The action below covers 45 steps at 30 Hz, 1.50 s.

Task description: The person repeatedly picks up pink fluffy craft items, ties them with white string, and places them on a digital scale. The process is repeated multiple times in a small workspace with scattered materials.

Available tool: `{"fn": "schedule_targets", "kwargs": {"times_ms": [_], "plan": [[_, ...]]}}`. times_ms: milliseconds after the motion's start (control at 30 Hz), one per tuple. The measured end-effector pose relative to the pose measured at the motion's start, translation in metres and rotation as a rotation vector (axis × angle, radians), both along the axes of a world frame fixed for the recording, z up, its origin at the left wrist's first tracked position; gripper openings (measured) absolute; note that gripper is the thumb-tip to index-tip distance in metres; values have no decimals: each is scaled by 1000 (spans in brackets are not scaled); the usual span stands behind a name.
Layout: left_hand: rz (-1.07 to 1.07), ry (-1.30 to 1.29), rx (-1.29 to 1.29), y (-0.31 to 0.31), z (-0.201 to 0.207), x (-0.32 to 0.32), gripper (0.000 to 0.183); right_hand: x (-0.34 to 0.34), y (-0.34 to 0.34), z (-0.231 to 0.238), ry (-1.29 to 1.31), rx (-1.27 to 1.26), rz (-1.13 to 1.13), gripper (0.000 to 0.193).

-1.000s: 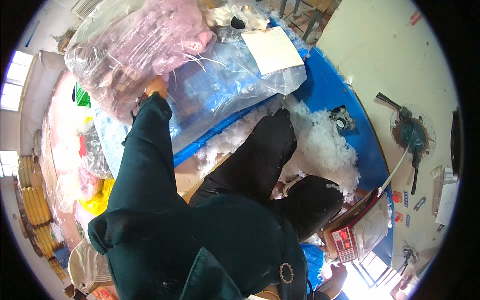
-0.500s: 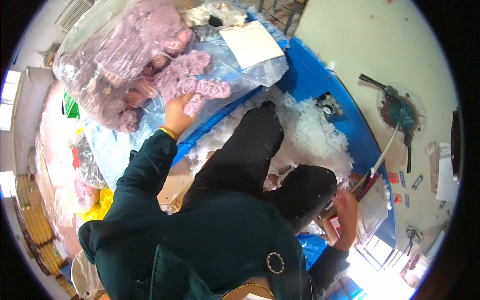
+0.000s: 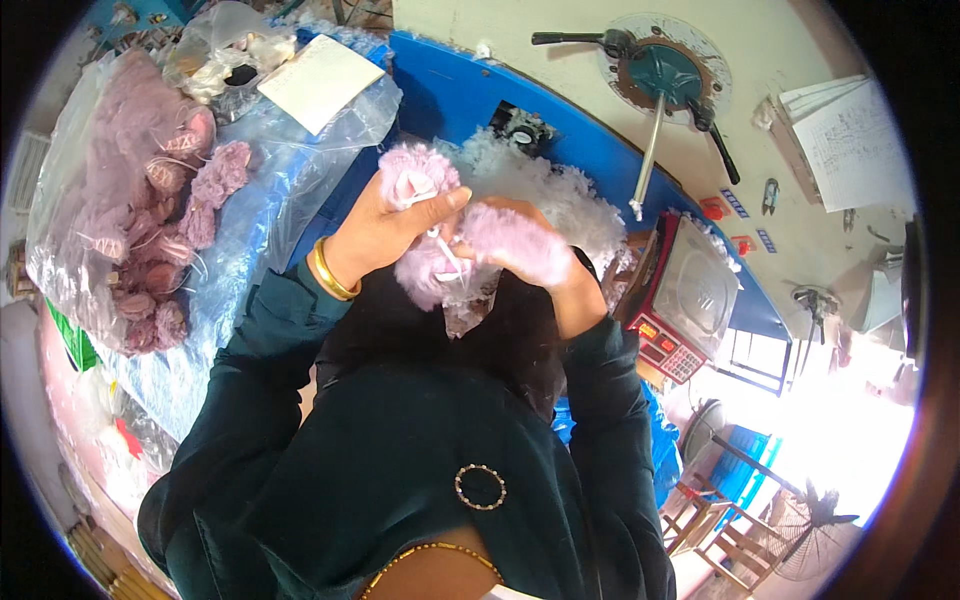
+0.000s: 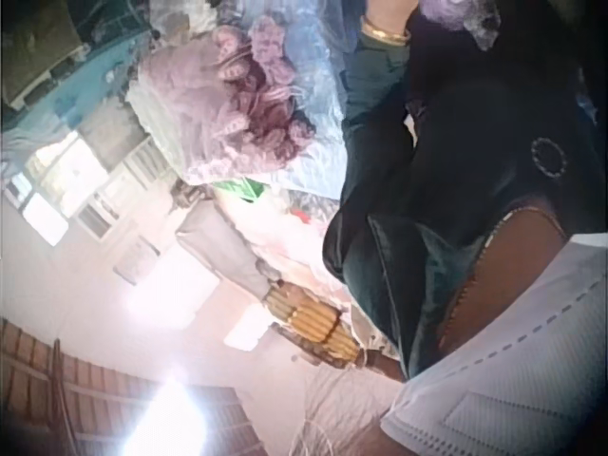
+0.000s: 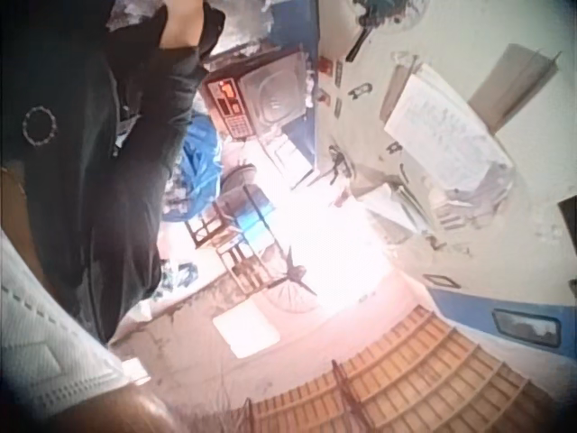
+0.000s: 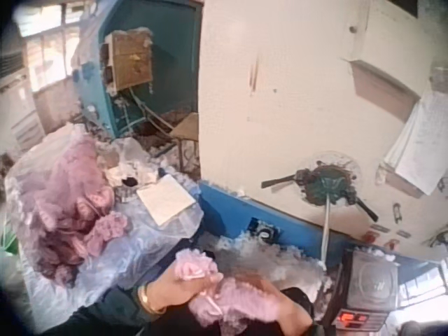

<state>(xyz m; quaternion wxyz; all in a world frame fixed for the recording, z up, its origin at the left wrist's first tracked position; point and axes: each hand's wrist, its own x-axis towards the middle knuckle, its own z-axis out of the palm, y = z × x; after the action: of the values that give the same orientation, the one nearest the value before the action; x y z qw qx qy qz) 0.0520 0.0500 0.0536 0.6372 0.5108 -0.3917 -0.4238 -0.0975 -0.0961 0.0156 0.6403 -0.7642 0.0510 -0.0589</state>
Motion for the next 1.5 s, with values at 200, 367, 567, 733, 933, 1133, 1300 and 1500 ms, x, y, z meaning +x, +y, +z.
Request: {"fn": "schedule_targets", "kwargs": {"times_ms": [200, 367, 567, 733, 933, 1133, 1300, 1500], "plan": [[67, 165, -74, -25, -25, -17, 11, -24, -11, 11, 281, 407, -10, 31], [200, -87, -25, -29, -37, -32, 27, -33, -10, 9, 209, 338, -412, 32], [-60, -163, 32, -27, -54, -38, 27, -53, 8, 14, 232, 72, -627, 30], [-181, -156, 19, -22, -39, -47, 32, -70, -8, 35, 330, 363, -447, 38], [-148, -366, -58, -22, -40, -52, 34, -81, -3, 17, 201, 610, -438, 95], [-59, -442, -189, -24, -50, -56, 35, -83, -16, 15, 208, 314, -462, 76], [-281, -261, -46, -28, -47, -57, 42, -99, -21, -12, -40, -705, -539, 40], [-437, 133, 183, -37, -53, -62, 39, -98, -1, 24, 347, -16, -500, 35]]}}
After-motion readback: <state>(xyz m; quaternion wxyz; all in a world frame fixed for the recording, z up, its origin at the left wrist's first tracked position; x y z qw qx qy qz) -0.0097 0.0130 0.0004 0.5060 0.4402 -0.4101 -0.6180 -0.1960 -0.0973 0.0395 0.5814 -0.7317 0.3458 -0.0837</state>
